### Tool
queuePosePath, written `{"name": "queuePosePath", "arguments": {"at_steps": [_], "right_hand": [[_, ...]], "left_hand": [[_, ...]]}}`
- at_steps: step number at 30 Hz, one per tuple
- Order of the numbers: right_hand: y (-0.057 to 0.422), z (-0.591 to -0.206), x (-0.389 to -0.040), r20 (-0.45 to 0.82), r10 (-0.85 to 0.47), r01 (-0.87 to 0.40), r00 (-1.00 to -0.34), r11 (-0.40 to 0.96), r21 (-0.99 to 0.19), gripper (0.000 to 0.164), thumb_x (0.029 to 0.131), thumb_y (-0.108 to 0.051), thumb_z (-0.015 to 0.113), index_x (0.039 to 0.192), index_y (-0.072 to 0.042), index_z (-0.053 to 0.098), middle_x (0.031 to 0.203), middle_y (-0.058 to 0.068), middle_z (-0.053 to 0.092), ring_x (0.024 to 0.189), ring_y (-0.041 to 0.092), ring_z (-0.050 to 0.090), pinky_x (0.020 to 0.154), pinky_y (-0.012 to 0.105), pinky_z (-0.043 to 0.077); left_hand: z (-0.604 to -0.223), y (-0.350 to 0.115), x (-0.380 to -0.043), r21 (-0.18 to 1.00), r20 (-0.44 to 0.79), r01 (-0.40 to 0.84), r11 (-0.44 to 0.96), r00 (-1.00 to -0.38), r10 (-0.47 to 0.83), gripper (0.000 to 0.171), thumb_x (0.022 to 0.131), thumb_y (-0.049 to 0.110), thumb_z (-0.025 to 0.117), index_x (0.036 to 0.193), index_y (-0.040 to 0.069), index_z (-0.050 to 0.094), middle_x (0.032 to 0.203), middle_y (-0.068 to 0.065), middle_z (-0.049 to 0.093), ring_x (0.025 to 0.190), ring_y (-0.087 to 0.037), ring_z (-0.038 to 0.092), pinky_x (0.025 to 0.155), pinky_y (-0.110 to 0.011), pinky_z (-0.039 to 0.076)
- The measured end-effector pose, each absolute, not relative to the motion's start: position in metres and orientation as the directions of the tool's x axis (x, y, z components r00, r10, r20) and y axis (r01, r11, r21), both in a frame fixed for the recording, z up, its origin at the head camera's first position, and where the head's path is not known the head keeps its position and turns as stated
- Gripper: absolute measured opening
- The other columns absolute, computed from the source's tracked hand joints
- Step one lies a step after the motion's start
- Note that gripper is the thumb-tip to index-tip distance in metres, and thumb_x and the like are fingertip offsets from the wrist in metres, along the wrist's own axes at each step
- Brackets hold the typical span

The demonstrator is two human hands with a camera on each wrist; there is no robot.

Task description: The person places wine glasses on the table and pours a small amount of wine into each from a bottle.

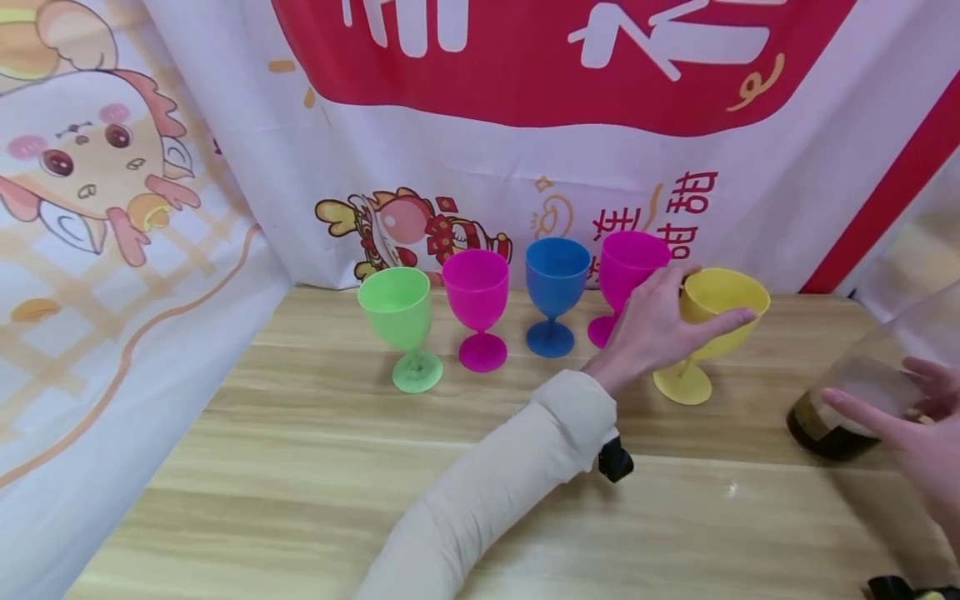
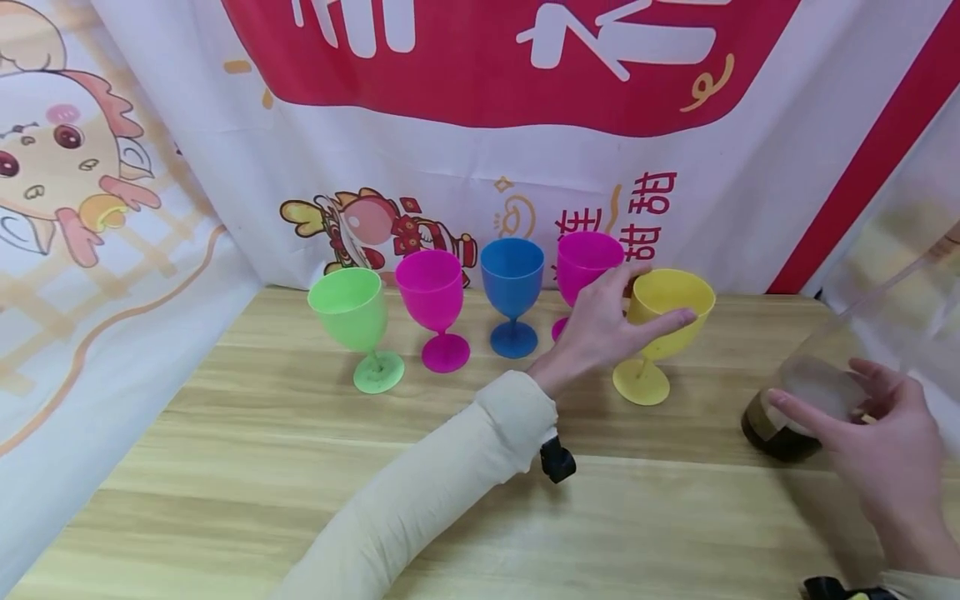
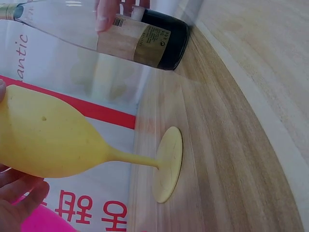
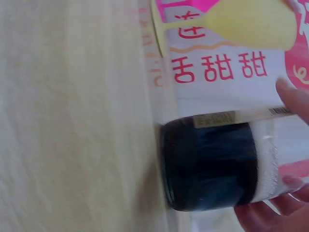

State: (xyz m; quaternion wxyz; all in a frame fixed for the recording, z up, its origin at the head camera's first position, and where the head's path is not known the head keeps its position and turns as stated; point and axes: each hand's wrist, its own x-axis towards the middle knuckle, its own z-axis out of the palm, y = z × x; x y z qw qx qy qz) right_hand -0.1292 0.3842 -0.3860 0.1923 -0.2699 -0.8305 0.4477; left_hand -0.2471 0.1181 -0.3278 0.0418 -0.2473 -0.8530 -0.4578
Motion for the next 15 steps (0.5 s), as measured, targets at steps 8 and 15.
{"name": "queuePosePath", "arguments": {"at_steps": [8,15], "right_hand": [[0.376,-0.385,-0.131,0.087,0.711,0.214,-0.698,0.323,-0.922,0.077,0.085,-0.015,0.090,0.149,-0.035,0.052,0.124,-0.034,0.050,0.100,-0.013,0.042,0.081,-0.001,0.034],[0.385,-0.376,-0.137,0.187,0.645,0.287,-0.741,0.556,-0.780,0.095,0.091,-0.030,0.083,0.167,-0.035,0.025,0.171,0.000,0.041,0.136,-0.003,0.043,0.112,0.013,0.032]], "left_hand": [[-0.330,0.125,-0.241,0.810,0.254,0.419,0.410,-0.881,0.399,0.077,0.090,0.058,0.077,0.153,0.028,0.043,0.131,0.013,0.060,0.107,0.002,0.055,0.082,-0.013,0.053],[-0.332,0.128,-0.238,0.844,0.260,0.393,0.365,-0.895,0.362,0.074,0.089,0.054,0.079,0.149,0.030,0.044,0.124,0.013,0.060,0.102,0.003,0.056,0.076,-0.011,0.054]]}}
